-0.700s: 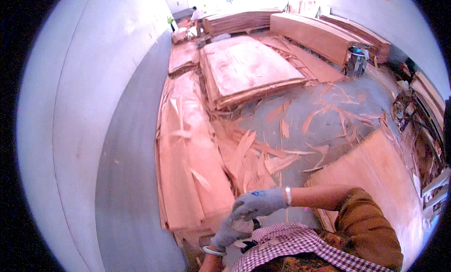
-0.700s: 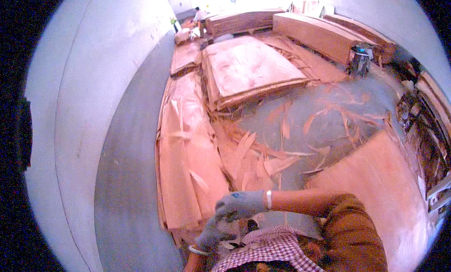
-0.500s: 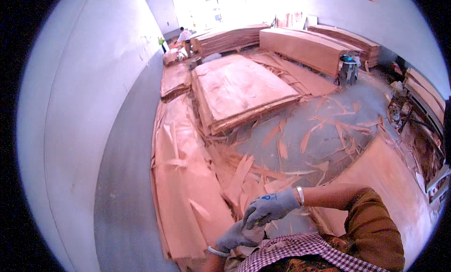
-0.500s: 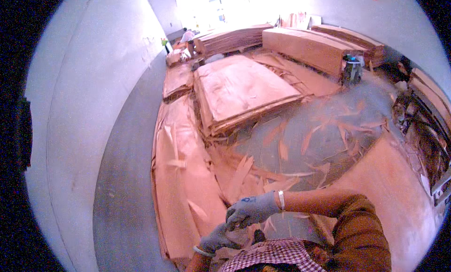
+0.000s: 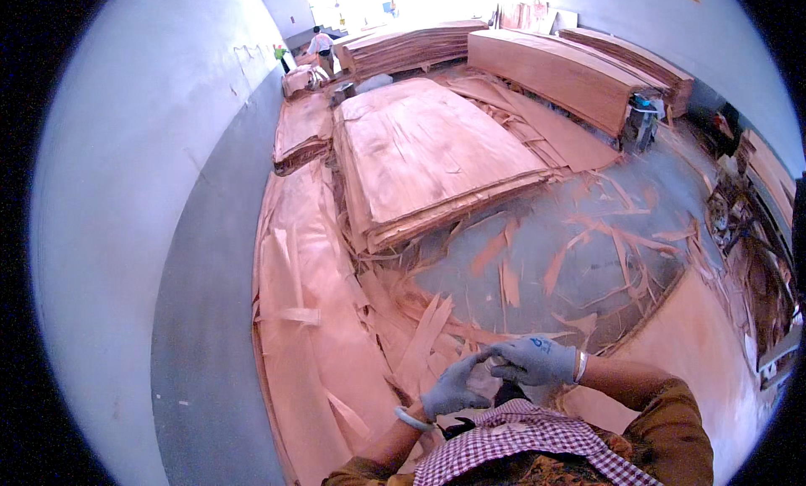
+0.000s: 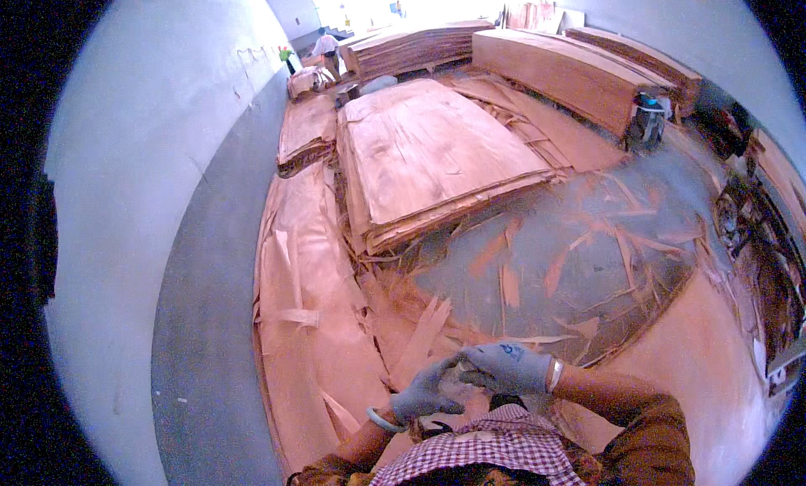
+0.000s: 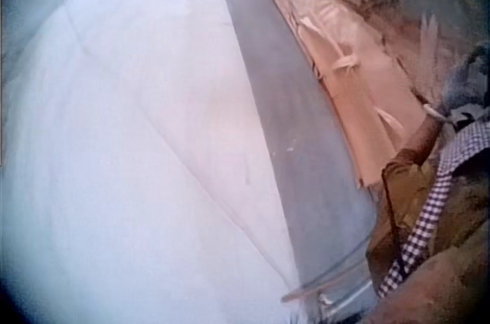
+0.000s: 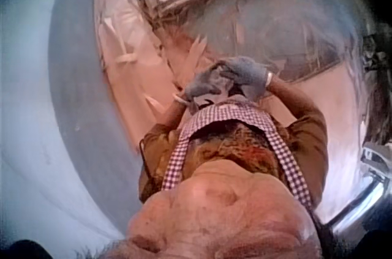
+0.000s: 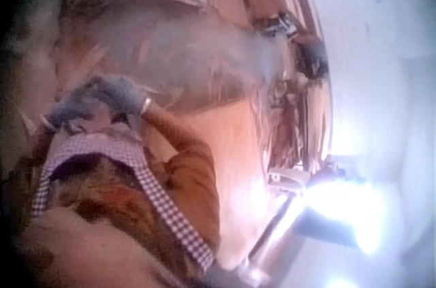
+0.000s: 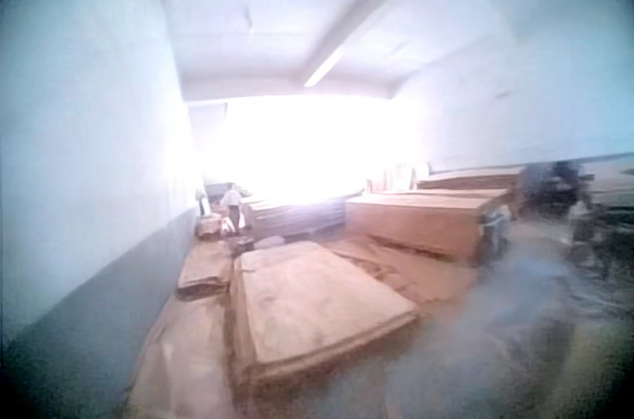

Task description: The person trims and stacks sheets of wood veneer. They spray liquid from a bottle onto the wood, align sheets using a straightedge, and cut sections with a utility knife before moving them onto a stack.

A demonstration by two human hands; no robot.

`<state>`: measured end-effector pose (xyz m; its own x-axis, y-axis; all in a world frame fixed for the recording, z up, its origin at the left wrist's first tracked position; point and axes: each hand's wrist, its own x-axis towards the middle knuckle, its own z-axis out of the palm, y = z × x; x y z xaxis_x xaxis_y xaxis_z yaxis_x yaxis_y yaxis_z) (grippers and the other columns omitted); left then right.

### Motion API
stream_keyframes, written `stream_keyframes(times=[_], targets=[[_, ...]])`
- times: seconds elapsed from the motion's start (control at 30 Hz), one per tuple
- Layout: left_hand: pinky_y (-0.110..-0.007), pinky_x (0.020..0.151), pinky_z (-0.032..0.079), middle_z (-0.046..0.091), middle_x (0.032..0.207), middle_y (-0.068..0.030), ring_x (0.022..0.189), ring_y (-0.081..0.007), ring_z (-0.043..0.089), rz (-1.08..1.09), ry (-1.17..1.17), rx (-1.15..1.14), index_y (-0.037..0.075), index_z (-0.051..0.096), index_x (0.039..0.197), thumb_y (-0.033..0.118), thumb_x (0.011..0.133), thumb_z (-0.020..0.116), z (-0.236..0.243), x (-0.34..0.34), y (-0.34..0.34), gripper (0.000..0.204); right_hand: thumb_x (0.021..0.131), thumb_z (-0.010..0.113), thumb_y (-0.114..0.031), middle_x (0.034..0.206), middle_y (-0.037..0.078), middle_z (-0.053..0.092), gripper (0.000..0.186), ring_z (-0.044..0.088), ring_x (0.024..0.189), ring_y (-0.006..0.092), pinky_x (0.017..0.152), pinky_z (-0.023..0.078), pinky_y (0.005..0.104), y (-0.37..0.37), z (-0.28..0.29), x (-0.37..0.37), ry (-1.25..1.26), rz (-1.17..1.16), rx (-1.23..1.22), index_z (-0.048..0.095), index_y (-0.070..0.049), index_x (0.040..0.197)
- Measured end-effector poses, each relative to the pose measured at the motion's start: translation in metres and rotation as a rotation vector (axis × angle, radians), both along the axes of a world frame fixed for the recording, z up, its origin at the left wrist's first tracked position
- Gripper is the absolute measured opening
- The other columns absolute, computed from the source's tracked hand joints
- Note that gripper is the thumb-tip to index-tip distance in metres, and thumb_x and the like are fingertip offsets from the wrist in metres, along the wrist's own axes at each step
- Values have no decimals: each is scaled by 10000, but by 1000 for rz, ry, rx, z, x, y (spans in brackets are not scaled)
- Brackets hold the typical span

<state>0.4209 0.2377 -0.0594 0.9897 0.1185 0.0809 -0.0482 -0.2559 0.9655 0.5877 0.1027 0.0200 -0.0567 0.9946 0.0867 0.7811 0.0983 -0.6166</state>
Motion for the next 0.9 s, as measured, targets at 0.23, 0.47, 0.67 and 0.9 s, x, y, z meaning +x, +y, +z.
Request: stream_keyframes(times=[0.23, 0.47, 0.67, 0.9], targets=[[-370, 866, 450, 564, 1097, -171, 1020, -298, 554, 225, 111, 310, 24, 467, 1167, 229, 562, 816, -14, 142, 43, 728, 889, 485, -440, 652, 156, 587, 408, 606, 580, 346, 504, 458, 429, 63, 0, 136, -256, -180, -26, 526, -49, 999], [-348, 828, 461, 610, 998, -91, 957, -255, 581, 381, 97, -76, 70, 497, 1120, 161, 584, 783, 1, 245, 87, 614, 871, 504, -380, 877, 172, 608, 350, 619, 801, 360, 647, 503, 425, 144, 27, 244, -164, 55, -38, 545, -41, 950], [-340, 749, 483, 601, 957, -101, 852, -230, 588, 374, -5, 36, 58, 512, 1085, 161, 583, 793, -18, 319, 152, 584, 876, 526, -260, 887, 146, 573, 225, 604, 760, 322, 645, 489, 396, 198, 3, 319, -221, 127, 105, 530, -58, 975], [-302, 642, 491, 584, 917, -68, 758, -185, 572, 488, 15, 5, 56, 509, 1010, 144, 608, 786, -8, 425, 246, 496, 856, 593, -345, 1049, 186, 565, 470, 593, 899, 314, 728, 493, 381, 307, 7, 412, 42, -125, -209, 468, -36, 1188]])
